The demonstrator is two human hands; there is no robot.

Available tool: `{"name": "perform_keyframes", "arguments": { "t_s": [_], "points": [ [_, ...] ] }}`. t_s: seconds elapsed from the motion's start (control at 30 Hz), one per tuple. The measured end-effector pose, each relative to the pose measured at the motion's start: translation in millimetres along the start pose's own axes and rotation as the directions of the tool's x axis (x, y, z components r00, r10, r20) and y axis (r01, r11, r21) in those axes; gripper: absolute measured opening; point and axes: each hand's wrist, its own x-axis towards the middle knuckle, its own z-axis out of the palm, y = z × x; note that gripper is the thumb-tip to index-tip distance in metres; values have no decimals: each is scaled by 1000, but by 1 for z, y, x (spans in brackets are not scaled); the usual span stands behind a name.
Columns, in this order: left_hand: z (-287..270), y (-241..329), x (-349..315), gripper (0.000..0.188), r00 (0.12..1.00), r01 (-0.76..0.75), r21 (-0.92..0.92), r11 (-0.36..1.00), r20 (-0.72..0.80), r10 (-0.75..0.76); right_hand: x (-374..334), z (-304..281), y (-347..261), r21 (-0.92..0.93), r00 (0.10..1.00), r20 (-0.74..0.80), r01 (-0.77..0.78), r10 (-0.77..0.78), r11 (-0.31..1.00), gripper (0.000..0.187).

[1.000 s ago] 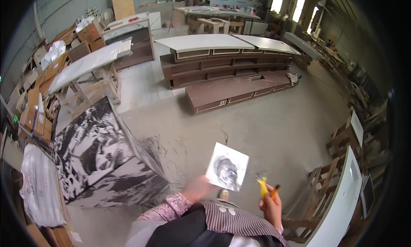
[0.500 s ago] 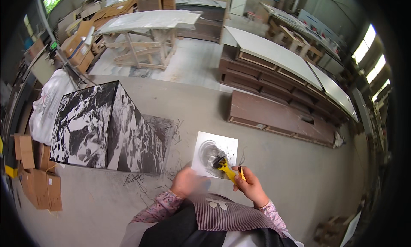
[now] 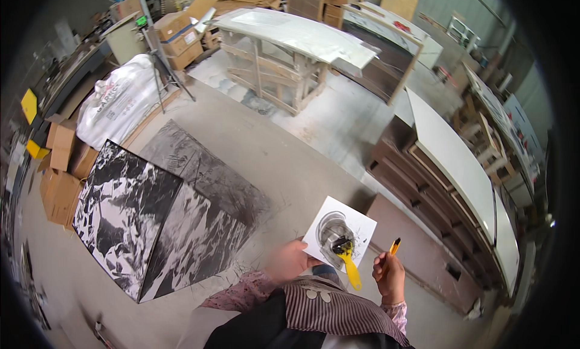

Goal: The person applies a dark adhesive to the edges of a large black-and-white patterned panel using a yellow scraper. They repeatedly dip the scraper into a small container and spread the adhesive along the panel's vertical and horizontal edges.

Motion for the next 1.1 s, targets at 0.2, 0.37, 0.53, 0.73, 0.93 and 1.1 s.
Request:
{"name": "perform_keyframes", "arguments": {
  "t_s": [0.2, 0.37, 0.53, 0.73, 0.93, 1.1],
  "points": [
    [21, 54, 123, 50, 995, -86, -35, 996, 40, 87, 230, 48, -28, 122, 968, 224, -141, 111, 982, 37],
    [53, 113, 184, 52, 966, -257, -30, 966, -40, 256, 338, 133, -63, 21, 635, 689, -498, 349, 867, 40],
    [46, 170, 204, 65, 882, -470, -100, 877, -80, 464, 407, 239, -61, -318, 328, 725, -619, 605, 718, 39],
    [16, 255, 208, 61, 715, -689, -94, 719, -246, 654, 485, 351, -41, -543, 183, 640, -579, 746, 608, 39],
    [-49, 364, 195, 54, 492, -870, -106, 482, -270, 828, 566, 496, 1, -668, 191, 545, -490, 816, 560, 38],
    [-58, 430, 131, 53, 251, -967, -51, 251, -369, 895, 596, 629, 45, -816, 124, 443, -355, 888, 456, 36]
  ]
}}
